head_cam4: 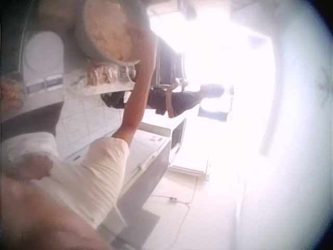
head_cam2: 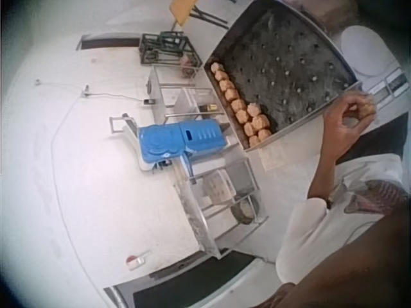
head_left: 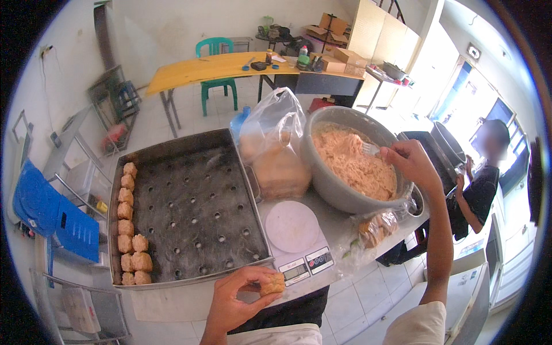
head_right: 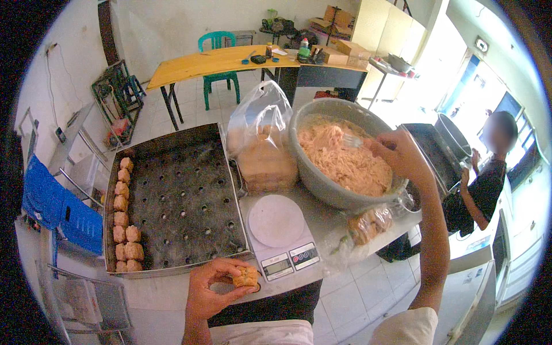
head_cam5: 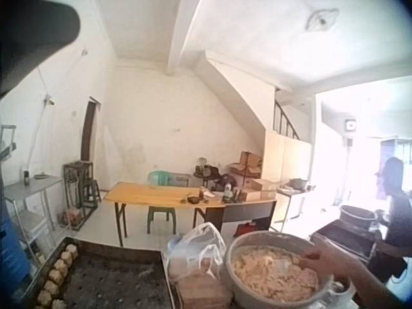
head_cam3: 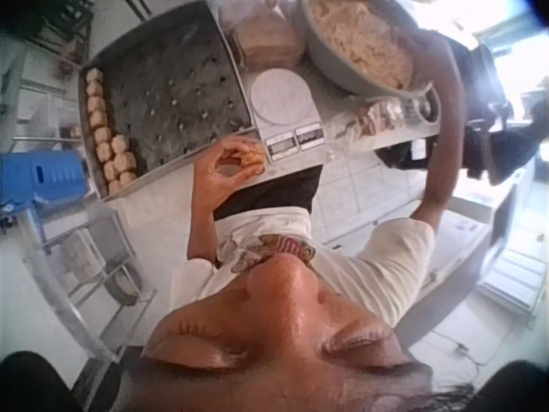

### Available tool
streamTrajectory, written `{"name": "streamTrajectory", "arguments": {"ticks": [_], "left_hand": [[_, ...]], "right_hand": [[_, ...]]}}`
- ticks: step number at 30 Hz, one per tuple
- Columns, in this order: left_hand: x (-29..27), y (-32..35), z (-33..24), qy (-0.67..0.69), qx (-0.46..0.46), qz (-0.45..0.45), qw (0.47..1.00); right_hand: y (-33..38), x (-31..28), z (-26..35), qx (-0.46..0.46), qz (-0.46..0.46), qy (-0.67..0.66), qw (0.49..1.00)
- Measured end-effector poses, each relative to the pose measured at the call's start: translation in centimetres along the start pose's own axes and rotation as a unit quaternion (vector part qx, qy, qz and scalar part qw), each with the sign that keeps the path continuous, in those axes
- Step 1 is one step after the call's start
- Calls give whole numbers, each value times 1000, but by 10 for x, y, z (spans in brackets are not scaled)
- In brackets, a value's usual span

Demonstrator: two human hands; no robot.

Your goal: The person scoops a pinkish mixture from a large bowl, places it onto a small square base, and arranges the assembled items on a perforated metal tray. The person uses a digital scale to weigh each item and occasionally uses scissors to trim the mixture. A second person is visible in the background.

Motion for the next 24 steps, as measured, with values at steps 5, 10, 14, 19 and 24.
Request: {"name": "streamTrajectory", "arguments": {"ticks": [5, 10, 14, 19, 24], "left_hand": [[4, 0, 5, -23, 11, 15, 1000], [-5, 10, -3, -14, -38, 5, 999], [1, 5, -4, 2, -30, 11, 999], [-6, 19, 2, -1, -65, -17, 998], [6, 0, 4, -18, -22, 25, 999]], "right_hand": [[-19, 24, -90, 122, 63, 255, 957], [-61, -1, -109, 168, -29, 336, 926], [-91, 37, -163, 89, 41, 442, 892], [-85, 46, -96, 79, 66, 277, 955], [-77, 32, -144, 70, -28, 335, 939]]}}
Point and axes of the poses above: each hand's wrist, its own y-axis away from the middle knuckle, its own x-axis out of the palm, z = x × y, the point moved 5 cm from there along -y, towards the middle knuckle, and after that the axes turned 14 degrees about -y, right-handed, at the moved point
